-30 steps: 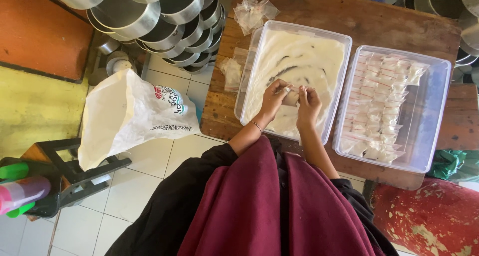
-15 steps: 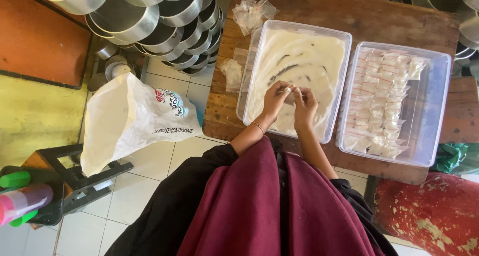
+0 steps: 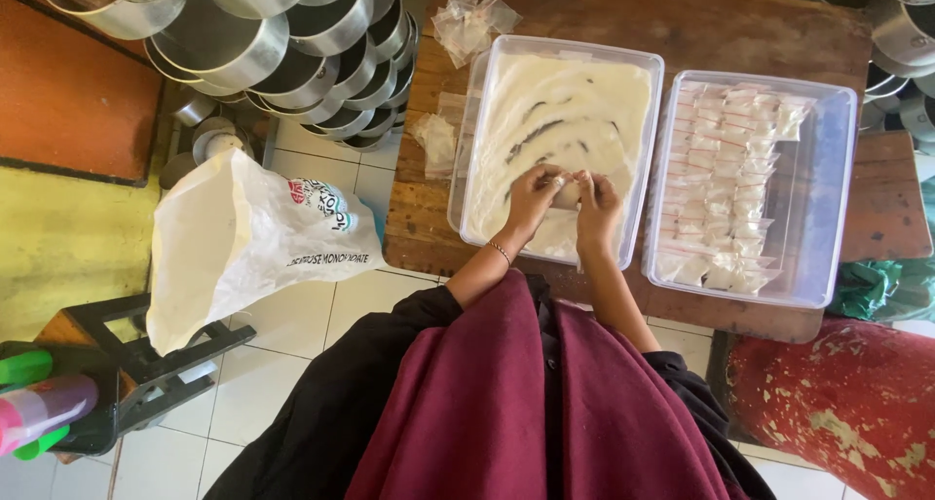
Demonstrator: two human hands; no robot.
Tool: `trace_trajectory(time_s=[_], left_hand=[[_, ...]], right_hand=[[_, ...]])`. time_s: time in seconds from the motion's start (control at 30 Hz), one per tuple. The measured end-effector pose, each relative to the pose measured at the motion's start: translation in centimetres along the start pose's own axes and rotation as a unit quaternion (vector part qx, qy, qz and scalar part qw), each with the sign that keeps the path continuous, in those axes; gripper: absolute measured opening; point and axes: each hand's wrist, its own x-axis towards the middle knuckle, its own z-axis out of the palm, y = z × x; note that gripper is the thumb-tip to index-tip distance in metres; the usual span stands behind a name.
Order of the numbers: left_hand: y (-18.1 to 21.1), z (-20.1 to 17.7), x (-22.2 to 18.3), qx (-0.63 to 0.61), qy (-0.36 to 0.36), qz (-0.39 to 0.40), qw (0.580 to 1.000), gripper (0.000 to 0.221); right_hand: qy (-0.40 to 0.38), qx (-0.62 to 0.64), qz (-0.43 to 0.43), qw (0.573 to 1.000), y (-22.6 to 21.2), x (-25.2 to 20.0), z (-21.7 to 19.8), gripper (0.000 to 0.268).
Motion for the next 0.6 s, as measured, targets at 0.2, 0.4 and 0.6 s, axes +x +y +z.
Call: trace_trajectory(time_s=[0.2,0.4,0.6], left_hand=[[1.0,2.0,-0.3,0.041,-0.031,0.019,0.999,0.017],[0.8,5.2,-0.1,0.035,-0.046,0.003,0.998,0.013],[1.5,8.8,-0.6,0.008,-0.065,-0.002,0.998,0.011]], right_hand=[[-0.016,-0.067,-0.022,0.997,-2.4,0.8,-2.3,0.013],[-0.009,-0.082,-0.058,0.995,-1.6,2.7,-4.8,0.01],[-0.002,-0.035,-0.019,0.999,-0.9,4.0,-8.3,0.015]])
